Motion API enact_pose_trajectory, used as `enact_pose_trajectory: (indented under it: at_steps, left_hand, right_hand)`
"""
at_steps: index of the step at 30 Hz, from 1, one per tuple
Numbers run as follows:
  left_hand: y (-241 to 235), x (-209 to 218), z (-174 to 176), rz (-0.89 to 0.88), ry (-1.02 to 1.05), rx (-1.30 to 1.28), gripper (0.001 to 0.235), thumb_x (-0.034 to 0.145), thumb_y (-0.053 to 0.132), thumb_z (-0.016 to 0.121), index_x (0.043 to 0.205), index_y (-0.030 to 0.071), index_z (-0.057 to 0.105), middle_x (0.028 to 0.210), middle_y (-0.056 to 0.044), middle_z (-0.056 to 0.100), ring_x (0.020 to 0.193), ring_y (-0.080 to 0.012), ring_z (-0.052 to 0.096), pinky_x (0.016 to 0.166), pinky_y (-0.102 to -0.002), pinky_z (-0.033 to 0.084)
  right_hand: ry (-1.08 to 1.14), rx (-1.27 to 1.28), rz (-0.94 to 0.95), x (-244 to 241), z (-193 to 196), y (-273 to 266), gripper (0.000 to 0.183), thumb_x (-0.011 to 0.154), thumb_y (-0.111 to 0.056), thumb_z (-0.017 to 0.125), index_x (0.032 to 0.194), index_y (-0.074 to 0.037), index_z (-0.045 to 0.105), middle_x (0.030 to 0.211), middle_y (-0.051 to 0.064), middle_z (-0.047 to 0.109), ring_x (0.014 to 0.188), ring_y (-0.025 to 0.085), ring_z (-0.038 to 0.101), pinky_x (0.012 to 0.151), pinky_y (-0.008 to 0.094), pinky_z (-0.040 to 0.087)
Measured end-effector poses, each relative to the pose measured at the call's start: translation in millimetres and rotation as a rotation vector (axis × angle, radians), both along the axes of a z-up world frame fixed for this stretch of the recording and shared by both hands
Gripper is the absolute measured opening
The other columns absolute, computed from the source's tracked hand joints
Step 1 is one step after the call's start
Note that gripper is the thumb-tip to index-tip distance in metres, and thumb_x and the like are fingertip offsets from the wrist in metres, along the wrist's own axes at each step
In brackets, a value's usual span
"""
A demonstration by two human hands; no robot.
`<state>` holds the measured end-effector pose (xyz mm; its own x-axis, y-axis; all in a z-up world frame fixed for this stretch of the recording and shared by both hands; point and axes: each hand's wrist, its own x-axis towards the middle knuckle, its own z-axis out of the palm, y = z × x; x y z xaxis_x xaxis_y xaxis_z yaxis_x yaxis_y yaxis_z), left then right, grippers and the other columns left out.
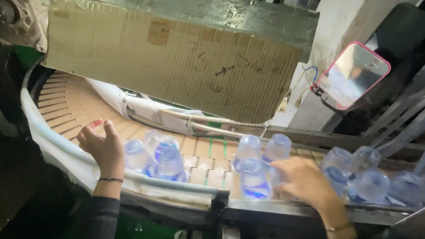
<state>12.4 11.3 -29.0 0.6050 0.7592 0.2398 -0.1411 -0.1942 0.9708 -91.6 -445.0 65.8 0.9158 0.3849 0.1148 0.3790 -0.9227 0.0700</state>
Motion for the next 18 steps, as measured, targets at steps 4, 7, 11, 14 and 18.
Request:
enact_pose_trajectory:
  at_steps: [4,7,11,14,18]
  left_hand:
    - [-2.7,7.0,-0.9,-0.020,0.006,-0.022,0.027,0.106,0.033,0.051,0.124,0.013,0.044,0.148,-0.020,0.023,0.144,-0.0345,0.012,0.116,-0.051,0.024]
    - [-3.5,5.1,1.3,-0.004,-0.003,0.021,0.027,0.105,0.029,0.054,0.123,0.009,0.048,0.146,-0.025,0.027,0.143,-0.0390,0.013,0.113,-0.053,0.025]
    - [-3.0,-6.4,6.5,-0.041,0.020,0.007,0.028,0.109,0.030,0.051,0.127,0.010,0.044,0.149,-0.025,0.020,0.142,-0.0375,0.015,0.110,-0.050,0.030]
    - [-0.8,-8.7,8.9,-0.042,0.032,0.006,0.029,0.108,0.030,0.051,0.128,0.009,0.044,0.149,-0.025,0.020,0.142,-0.0382,0.016,0.109,-0.050,0.031]
    - [-4.9,-3.5,11.1,-0.066,0.058,0.009,0.032,0.108,0.033,0.050,0.129,0.009,0.043,0.148,-0.023,0.021,0.139,-0.0349,0.018,0.108,-0.049,0.030]
  right_hand:
    - [-0.511,0.306,-0.385,-26.3,12.3,-63.1,0.075,0.078,-0.040,0.081,0.148,-0.029,0.057,0.124,0.009,0.074,0.111,0.033,0.071,0.095,0.049,0.056]
    - [-0.878,0.709,-0.267,-38.4,30.8,-60.1,0.054,0.092,-0.031,0.088,0.138,-0.009,0.072,0.121,0.016,0.070,0.108,0.034,0.068,0.088,0.036,0.056]
    - [-0.451,0.687,-0.292,-2.2,30.0,-47.3,0.045,0.082,-0.031,0.086,0.124,-0.022,0.070,0.106,0.011,0.074,0.097,0.031,0.073,0.086,0.040,0.059]
    - [-0.229,0.311,-0.470,17.2,27.6,-66.0,0.031,0.088,-0.036,0.073,0.117,-0.026,0.072,0.101,0.015,0.077,0.097,0.035,0.075,0.088,0.045,0.059]
    - [-0.423,0.231,-0.433,46.6,29.1,-88.0,0.028,0.097,-0.044,0.067,0.109,-0.021,0.077,0.110,0.009,0.077,0.109,0.030,0.073,0.100,0.041,0.055]
